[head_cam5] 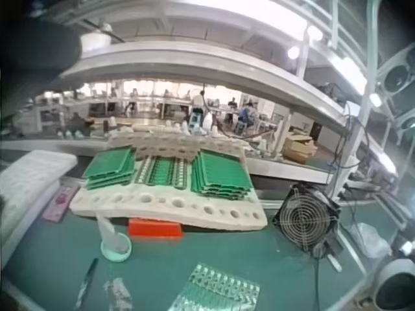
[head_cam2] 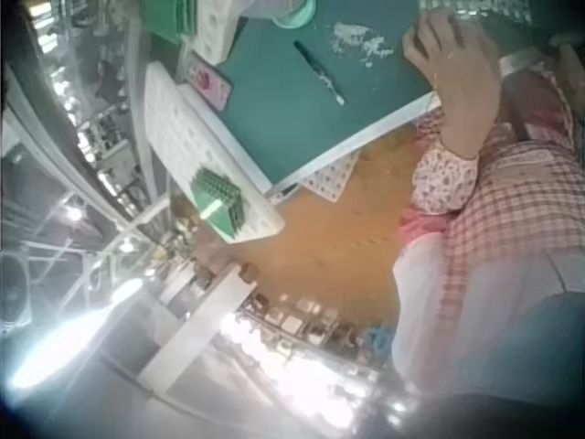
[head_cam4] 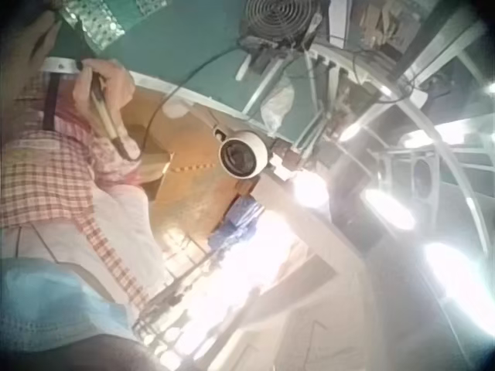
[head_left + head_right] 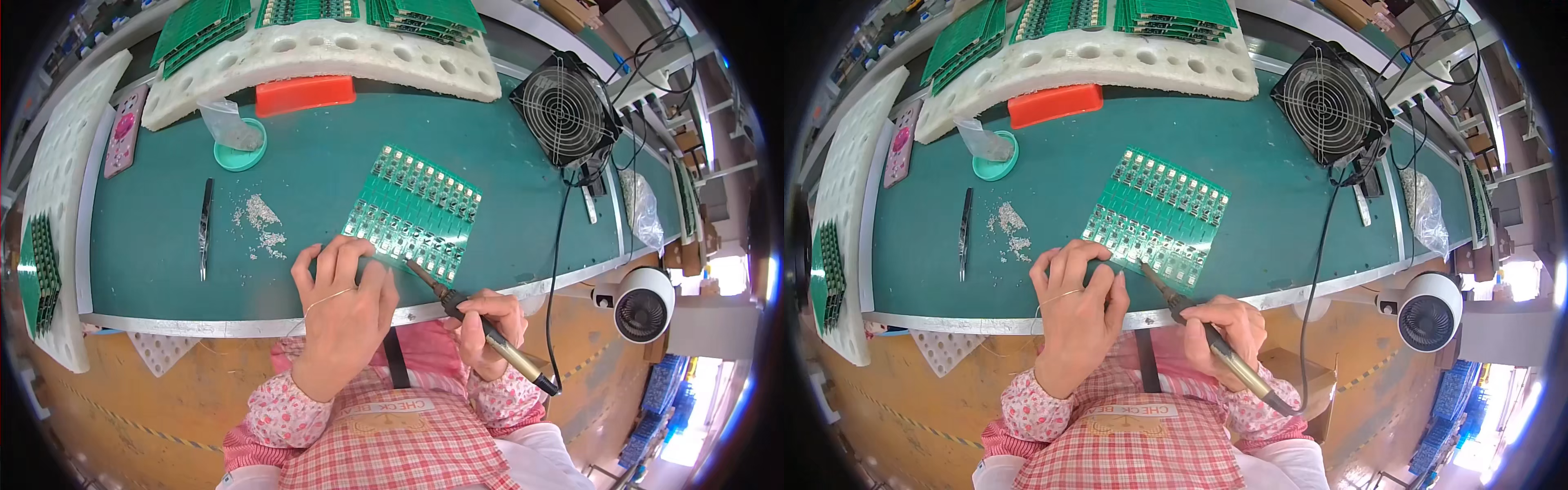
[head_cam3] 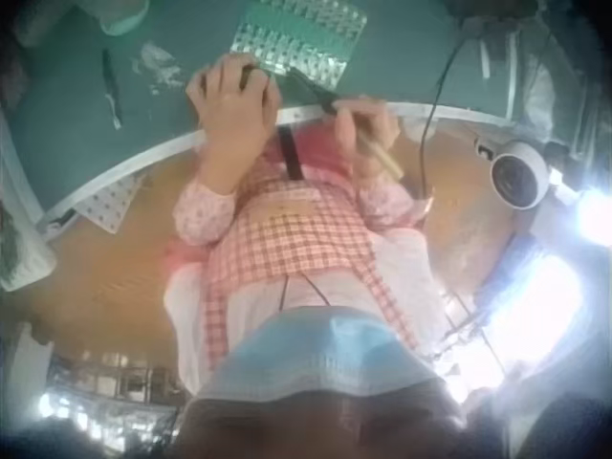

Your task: The person solders components onto a circuit board using a soldering iron and solder wire, places it onto a stack, and takes a new circuit board to solder before working on it with tweezers.

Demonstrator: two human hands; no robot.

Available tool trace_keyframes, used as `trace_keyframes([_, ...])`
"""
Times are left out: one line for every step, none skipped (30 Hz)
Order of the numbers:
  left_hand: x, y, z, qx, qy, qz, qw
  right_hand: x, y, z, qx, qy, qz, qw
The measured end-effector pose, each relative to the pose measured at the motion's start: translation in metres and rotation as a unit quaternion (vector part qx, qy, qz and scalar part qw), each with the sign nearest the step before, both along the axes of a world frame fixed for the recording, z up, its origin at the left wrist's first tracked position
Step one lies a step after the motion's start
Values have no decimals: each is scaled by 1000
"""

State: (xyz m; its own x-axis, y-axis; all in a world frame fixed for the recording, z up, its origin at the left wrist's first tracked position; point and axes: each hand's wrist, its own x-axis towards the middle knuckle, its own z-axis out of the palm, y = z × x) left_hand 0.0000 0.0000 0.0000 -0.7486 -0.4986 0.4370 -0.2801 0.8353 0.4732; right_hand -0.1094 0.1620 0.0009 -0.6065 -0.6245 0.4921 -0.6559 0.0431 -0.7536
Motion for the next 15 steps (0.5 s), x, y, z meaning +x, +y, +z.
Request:
trace_keyframes([-1, 1, 0, 0, 3, -2, 1000, 1, 0, -1, -6, -9, -9, 1000])
trace_keyframes([-2, 1, 0, 0, 5, -5, 1000, 2, 0, -2, -12, -17, -19, 1000])
trace_keyframes([-2, 2, -1, -1, 5, -5, 1000, 3, -1, -2, -12, -18, -19, 1000])
trace_keyframes([-3, 2, -1, -2, 5, -3, 1000, 3, -2, -2, -9, -8, -21, 1000])
trace_keyframes([-4, 2, -2, -4, 5, -1, 1000, 3, -2, -1, -5, 2, -22, 1000])
trace_keyframes([-4, 3, -2, -4, 5, -1, 1000, 3, -1, -2, -5, 2, -23, 1000])
trace_keyframes([-5, 3, -1, -3, 4, -3, 1000, 2, -1, -2, -5, 7, -20, 1000])
trace_keyframes([-5, 3, -1, -1, 3, -5, 1000, 2, -1, -3, -4, 12, -17, 1000])
trace_keyframes([-6, 3, -1, -2, 3, -5, 1000, 2, -1, -3, -4, 12, -18, 1000])
trace_keyframes([-6, 4, -1, -2, 3, -5, 1000, 2, -1, -3, -3, 15, -15, 1000])
trace_keyframes([-6, 4, -1, -3, 2, -6, 1000, 2, -1, -3, -3, 18, -13, 1000])
trace_keyframes([-7, 4, -1, -3, 2, -6, 1000, 1, -2, -2, -3, 17, -14, 1000])
trace_keyframes([-7, 4, -1, -4, 1, -5, 1000, 1, -4, -2, -10, 26, -11, 1000])
trace_keyframes([-8, 4, -1, -4, -1, -4, 1000, 0, -5, -1, -18, 34, -7, 999])
trace_keyframes([-8, 4, -1, -4, -1, -4, 1000, 0, -5, -1, -18, 34, -7, 999])
